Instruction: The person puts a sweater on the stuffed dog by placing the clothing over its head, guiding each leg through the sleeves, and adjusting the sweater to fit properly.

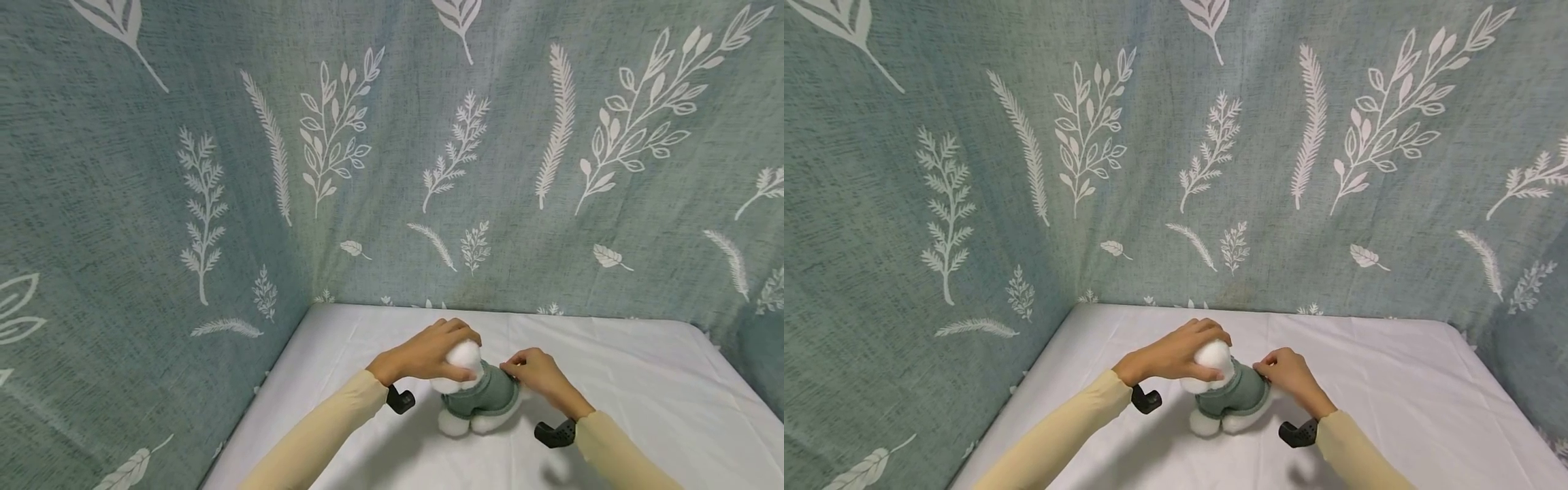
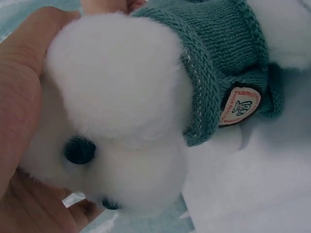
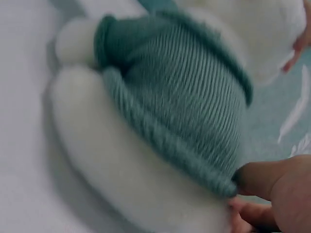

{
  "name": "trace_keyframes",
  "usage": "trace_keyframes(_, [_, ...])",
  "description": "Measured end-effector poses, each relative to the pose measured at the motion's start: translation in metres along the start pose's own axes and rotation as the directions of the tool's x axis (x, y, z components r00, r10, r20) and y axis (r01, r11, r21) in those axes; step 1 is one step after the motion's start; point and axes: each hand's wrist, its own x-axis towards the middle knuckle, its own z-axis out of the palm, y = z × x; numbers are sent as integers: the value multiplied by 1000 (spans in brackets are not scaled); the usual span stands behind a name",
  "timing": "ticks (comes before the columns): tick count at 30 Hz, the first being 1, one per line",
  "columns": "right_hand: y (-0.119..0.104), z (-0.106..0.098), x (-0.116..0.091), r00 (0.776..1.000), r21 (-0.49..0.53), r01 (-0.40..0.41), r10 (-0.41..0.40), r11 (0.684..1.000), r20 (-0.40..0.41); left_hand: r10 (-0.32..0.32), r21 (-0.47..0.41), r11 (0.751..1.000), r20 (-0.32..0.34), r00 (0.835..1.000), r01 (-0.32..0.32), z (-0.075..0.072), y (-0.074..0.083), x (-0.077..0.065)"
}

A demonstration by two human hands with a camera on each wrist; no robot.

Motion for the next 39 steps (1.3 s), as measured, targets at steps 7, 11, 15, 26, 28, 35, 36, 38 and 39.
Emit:
trace_keyframes(7, [16, -4, 4, 998, -31, 42, -40, 999, 55, 15, 0, 1000, 13, 1000, -15, 5, 1, 6])
trace_keyframes(11, [19, -5, 3, 994, -109, 106, -105, 988, 19, 17, 1, 1000, 11, 1000, -17, 6, 1, 8])
trace_keyframes(15, [20, -3, -1, 983, -186, 163, -176, 969, -52, -25, -150, 988, 18, 1000, 27, 6, -2, 9])
trace_keyframes(26, [-9, 2, -43, 978, -196, 144, -170, 970, -121, -314, -689, 681, 32, 949, 249, 10, -46, -4])
trace_keyframes(28, [-14, 6, -49, 982, -170, 161, -175, 972, -72, -333, -684, 671, 65, 940, 286, 14, -55, -8])
trace_keyframes(35, [-27, 25, -61, 967, -94, 255, -251, 962, 53, -247, -586, 745, 202, 948, 319, 26, -74, -14])
trace_keyframes(36, [-28, 28, -62, 964, -82, 264, -259, 961, 61, -234, -580, 751, 213, 949, 315, 29, -75, -14])
trace_keyframes(38, [-29, 34, -62, 960, -58, 275, -271, 960, 69, -213, -583, 750, 232, 949, 311, 32, -77, -13])
trace_keyframes(39, [-29, 36, -63, 959, -42, 279, -275, 960, 74, -206, -586, 748, 242, 948, 312, 34, -78, -13])
